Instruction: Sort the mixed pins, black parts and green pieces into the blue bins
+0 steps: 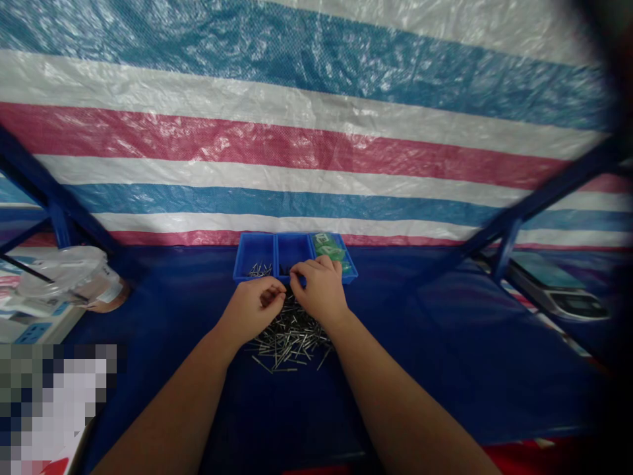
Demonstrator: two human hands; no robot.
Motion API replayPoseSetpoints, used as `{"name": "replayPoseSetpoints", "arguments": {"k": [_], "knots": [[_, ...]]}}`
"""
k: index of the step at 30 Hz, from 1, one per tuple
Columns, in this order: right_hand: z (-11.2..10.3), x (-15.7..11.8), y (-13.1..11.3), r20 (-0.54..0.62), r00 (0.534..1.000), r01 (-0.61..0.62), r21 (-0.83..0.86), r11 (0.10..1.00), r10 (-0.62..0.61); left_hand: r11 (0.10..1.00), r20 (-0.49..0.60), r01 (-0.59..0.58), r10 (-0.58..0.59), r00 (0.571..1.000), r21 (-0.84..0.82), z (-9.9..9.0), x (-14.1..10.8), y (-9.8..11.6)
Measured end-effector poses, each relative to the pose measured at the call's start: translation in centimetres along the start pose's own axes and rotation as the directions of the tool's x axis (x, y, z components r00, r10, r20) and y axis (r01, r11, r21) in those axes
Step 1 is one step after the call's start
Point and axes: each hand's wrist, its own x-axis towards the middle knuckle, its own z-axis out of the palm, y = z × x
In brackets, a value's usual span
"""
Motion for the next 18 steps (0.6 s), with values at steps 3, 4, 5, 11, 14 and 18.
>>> {"name": "replayPoseSetpoints", "arguments": {"k": [3,4,5,11,14,18], "knots": [[0.1,-0.1,-0.1,-0.006,1.000,0.006,-0.001,1.000,-0.006,0.999,-0.045,0.035,-0.037,0.998,-0.032,0.0,0.0,-0.3],[0.1,-0.1,-0.1,-0.009,1.000,0.008,0.002,1.000,-0.008,0.998,-0.056,0.048,-0.051,0.997,-0.051,0.1,0.0,-0.4],[0.0,-0.1,-0.1,-0.013,1.000,0.012,0.009,1.000,-0.012,0.995,-0.063,0.062,-0.067,0.996,-0.074,0.1,-0.1,-0.4],[-0.7,-0.3,0.6,-0.120,0.991,0.084,0.219,0.972,-0.059,0.973,-0.131,0.102,-0.131,0.983,-0.205,0.1,0.1,-0.4],[-1.0,-1.0,0.8,-0.122,0.981,0.189,0.460,0.868,-0.149,0.964,-0.134,0.106,-0.142,0.981,-0.245,0.1,0.1,-0.3],[-0.9,-1.8,0.5,-0.083,0.969,0.230,0.644,0.729,-0.233,0.962,-0.087,0.079,-0.105,0.991,-0.260,0.2,0.0,-0.2]]}}
